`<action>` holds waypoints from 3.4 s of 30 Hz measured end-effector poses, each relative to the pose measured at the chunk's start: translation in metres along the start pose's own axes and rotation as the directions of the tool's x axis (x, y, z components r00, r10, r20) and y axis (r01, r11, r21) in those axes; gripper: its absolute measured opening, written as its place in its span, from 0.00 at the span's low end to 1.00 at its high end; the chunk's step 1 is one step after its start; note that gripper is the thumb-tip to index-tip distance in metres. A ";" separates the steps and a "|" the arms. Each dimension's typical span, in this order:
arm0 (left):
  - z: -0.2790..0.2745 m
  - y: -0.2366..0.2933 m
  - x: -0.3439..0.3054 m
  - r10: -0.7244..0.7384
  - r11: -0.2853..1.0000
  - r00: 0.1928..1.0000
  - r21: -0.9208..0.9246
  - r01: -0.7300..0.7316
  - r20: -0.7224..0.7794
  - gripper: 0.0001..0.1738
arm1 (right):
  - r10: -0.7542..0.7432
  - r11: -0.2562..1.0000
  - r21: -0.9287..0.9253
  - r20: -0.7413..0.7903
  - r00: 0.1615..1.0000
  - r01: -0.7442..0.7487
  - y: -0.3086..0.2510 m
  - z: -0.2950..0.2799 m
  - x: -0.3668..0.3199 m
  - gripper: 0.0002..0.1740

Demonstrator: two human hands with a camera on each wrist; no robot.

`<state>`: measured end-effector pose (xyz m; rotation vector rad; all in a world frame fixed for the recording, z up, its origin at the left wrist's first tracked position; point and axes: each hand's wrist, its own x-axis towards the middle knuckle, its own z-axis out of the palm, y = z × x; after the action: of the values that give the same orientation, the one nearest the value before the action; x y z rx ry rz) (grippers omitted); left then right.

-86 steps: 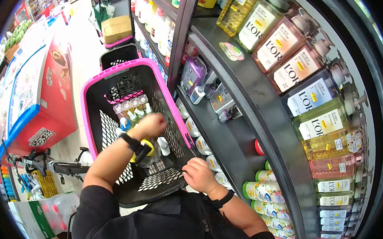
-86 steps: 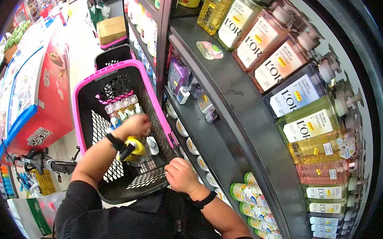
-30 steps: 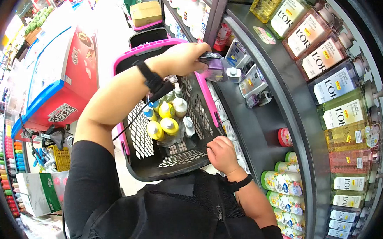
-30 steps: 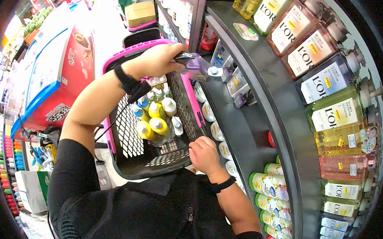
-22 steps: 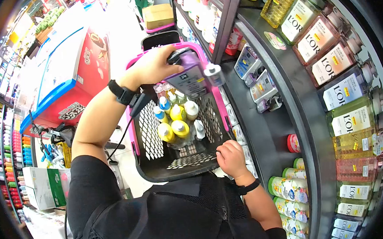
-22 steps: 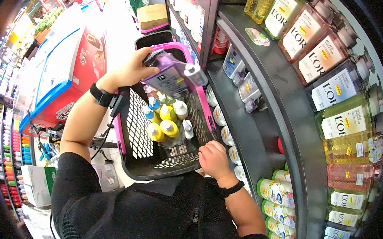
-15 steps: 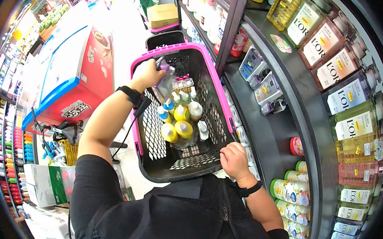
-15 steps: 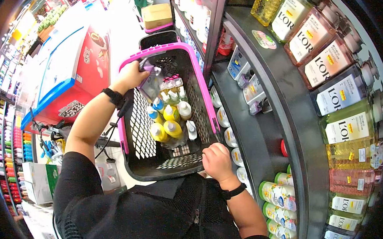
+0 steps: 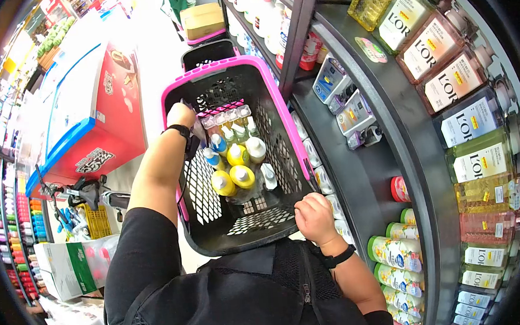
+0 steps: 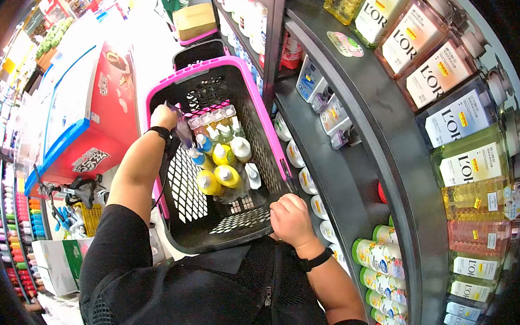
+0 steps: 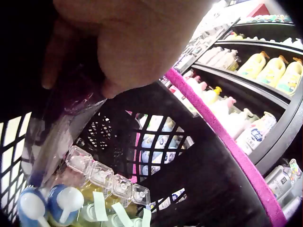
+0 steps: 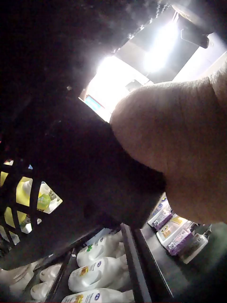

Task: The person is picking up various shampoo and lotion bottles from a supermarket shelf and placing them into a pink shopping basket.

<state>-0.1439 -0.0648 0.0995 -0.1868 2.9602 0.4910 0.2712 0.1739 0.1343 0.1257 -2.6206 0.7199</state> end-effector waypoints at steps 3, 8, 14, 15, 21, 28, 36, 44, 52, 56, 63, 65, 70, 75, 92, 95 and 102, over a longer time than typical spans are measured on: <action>0.021 -0.007 0.004 0.001 1.000 1.000 -0.001 -0.001 0.005 0.16 | 0.022 1.000 0.021 -0.001 1.000 -0.022 -0.002 0.000 0.001 0.06; 0.061 -0.025 0.009 -0.018 1.000 1.000 -0.019 0.017 -0.006 0.19 | 0.030 0.999 0.021 0.002 1.000 -0.030 0.000 0.001 0.001 0.06; 0.090 -0.035 0.011 -0.056 0.998 0.996 -0.008 0.056 0.066 0.18 | 0.038 0.999 0.010 0.024 0.999 -0.038 0.000 0.003 0.001 0.06; 0.087 -0.033 0.007 -0.048 0.999 0.995 0.013 0.047 0.082 0.19 | 0.046 0.999 0.015 0.025 0.999 -0.047 -0.001 0.002 0.002 0.06; 0.100 -0.030 0.006 -0.121 0.993 0.981 0.014 0.120 0.150 0.18 | 0.056 0.998 -0.020 0.025 0.998 -0.055 0.000 0.004 0.002 0.06; 0.130 -0.052 0.023 0.063 0.996 0.986 0.048 -0.071 0.155 0.19 | 0.067 0.997 -0.040 0.018 0.998 -0.066 0.000 0.006 0.000 0.08; 0.155 -0.052 0.048 0.279 0.903 0.926 0.259 -0.344 0.255 0.28 | 0.068 0.997 -0.038 -0.039 0.997 -0.070 -0.004 0.005 -0.003 0.07; 0.087 0.061 -0.073 0.768 0.638 0.632 -0.031 -0.769 0.107 0.16 | 0.098 0.994 0.061 -0.132 0.986 -0.091 -0.010 0.002 -0.026 0.05; -0.009 0.147 -0.279 0.992 0.125 0.110 -0.578 -0.806 0.060 0.10 | 0.473 0.880 0.200 -0.299 0.829 -0.431 -0.018 -0.030 -0.104 0.07; -0.018 0.185 -0.376 0.971 -0.112 -0.229 -0.706 -0.699 0.072 0.12 | 0.657 0.754 0.283 -0.311 0.687 -0.593 -0.015 -0.044 -0.165 0.08; 0.056 0.229 -0.502 0.961 -0.032 -0.249 -0.846 -0.531 0.120 0.34 | 0.809 0.587 0.227 -0.142 0.570 -0.777 -0.037 -0.039 -0.324 0.13; 0.085 0.237 -0.524 0.955 -0.003 -0.259 -0.871 -0.491 0.143 0.40 | 0.910 0.409 0.268 -0.041 0.414 -0.872 -0.056 -0.037 -0.377 0.16; 0.092 0.254 -0.561 0.900 0.205 -0.309 -0.923 -0.326 0.309 0.37 | 0.978 0.016 0.246 -0.204 -0.036 -0.969 -0.096 0.052 -0.568 0.16; 0.076 0.263 -0.576 0.852 0.309 -0.324 -0.895 -0.322 0.411 0.24 | 0.854 0.005 -0.506 0.451 -0.260 -0.862 -0.204 0.175 -0.760 0.10; 0.060 0.186 -0.536 0.933 0.312 0.125 -0.932 0.182 0.337 0.32 | 0.991 -0.125 0.542 0.104 -0.082 -0.831 -0.047 0.048 -0.648 0.16; 0.020 0.150 -0.533 0.915 0.307 0.135 -0.875 0.375 0.379 0.26 | 0.979 -0.059 0.713 0.179 0.100 -0.698 -0.044 -0.043 -0.511 0.25; -0.021 0.099 -0.512 0.936 0.233 0.226 -0.956 0.176 0.270 0.41 | 0.572 0.575 0.704 0.020 0.820 -0.418 -0.067 -0.138 -0.257 0.50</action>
<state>0.3432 0.0725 0.2287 0.8234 1.1474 1.6294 0.5686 0.1800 0.1656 -0.4921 -2.0360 1.7839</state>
